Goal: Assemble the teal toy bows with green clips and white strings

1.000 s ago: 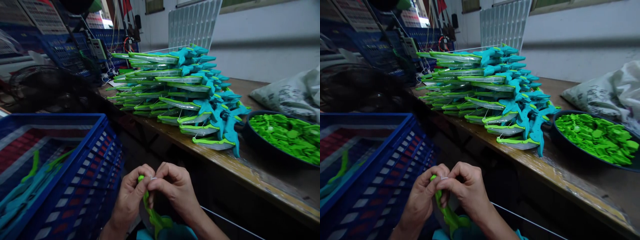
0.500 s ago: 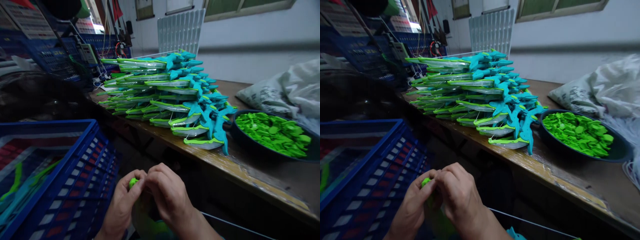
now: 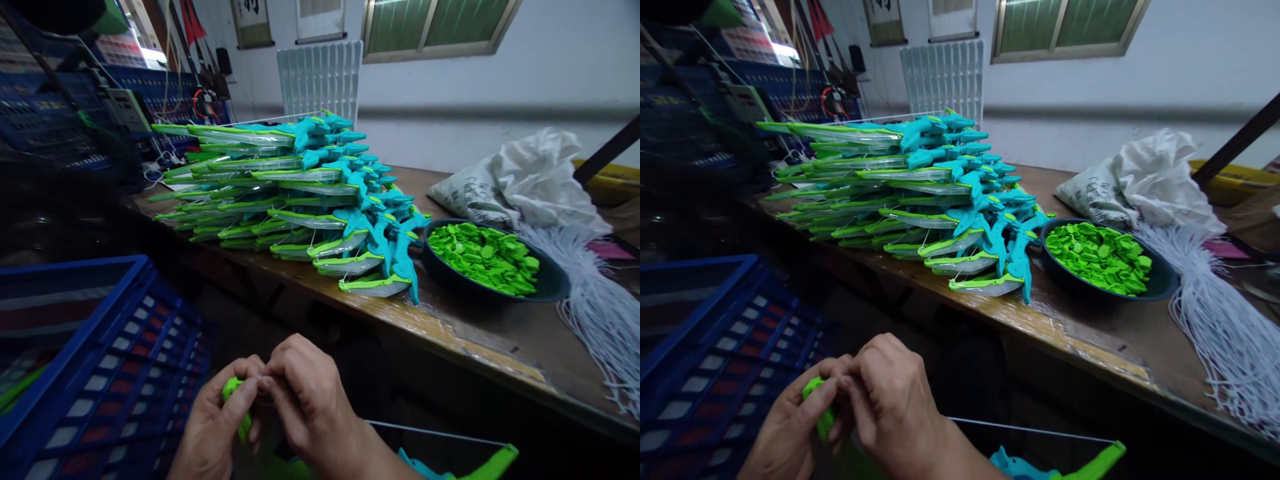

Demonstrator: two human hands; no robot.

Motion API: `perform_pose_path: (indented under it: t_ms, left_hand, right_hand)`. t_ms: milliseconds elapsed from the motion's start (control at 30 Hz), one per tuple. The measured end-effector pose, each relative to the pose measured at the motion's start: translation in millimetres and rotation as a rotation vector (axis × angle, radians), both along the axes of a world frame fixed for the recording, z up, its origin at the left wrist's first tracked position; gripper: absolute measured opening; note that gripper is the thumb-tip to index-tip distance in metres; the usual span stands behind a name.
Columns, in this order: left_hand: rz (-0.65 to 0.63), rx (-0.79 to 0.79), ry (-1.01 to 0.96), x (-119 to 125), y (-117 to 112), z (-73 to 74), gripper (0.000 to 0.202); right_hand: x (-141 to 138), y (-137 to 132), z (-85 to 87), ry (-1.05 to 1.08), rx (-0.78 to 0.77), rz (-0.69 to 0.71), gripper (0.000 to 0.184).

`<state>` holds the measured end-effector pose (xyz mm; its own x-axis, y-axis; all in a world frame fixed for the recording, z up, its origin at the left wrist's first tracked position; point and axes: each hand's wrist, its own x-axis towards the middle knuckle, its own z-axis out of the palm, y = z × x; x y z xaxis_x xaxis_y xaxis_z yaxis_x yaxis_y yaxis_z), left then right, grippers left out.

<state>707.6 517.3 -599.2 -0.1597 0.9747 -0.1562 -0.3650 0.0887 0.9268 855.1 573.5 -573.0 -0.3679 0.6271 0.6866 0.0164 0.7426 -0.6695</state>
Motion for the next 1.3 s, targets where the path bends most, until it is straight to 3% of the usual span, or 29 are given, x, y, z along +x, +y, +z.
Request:
perform_pose_path:
  t_ms: [233,567,700,767,900,1067,1200,1300]
  left_hand:
    - [0.009,0.023,-0.025,8,7,6.3,0.031]
    - [-0.053,0.112,-0.020,10,2,6.3,0.032]
    - [-0.003,0.127,0.004,8,2,6.4,0.027]
    - [0.016,0.101,-0.015,8,3,7.6,0.023]
    - [-0.035,0.084,-0.044,10,3,10.7,0.025]
    - [-0.040,0.070,-0.009,14,4,10.6,0.034]
    - [-0.040,0.099,0.049,19,7,11.2,0.039]
    - [-0.063,0.123,0.103,20,8,13.6,0.043]
  right_hand:
    - [2,-5,-1.5,-0.179,0.243,-0.203,0.020]
    - [4,-9,-9.3,-0.040,0.015,-0.123,0.018]
    - [6,-11,-4.6,-0.075,-0.056,-0.048,0.003]
    - [5,-10,-3.0,-0.092,-0.056,-0.030,0.009]
    - [4,-7,-3.4,-0.100,0.010,-0.025,0.005]
    - [13,0,1.5,-0.167,0.146,-0.037,0.014]
    - [27,4,7.1,-0.237,0.248,-0.113,0.016]
    - [37,5,1.3,-0.299,0.346,-0.184,0.021]
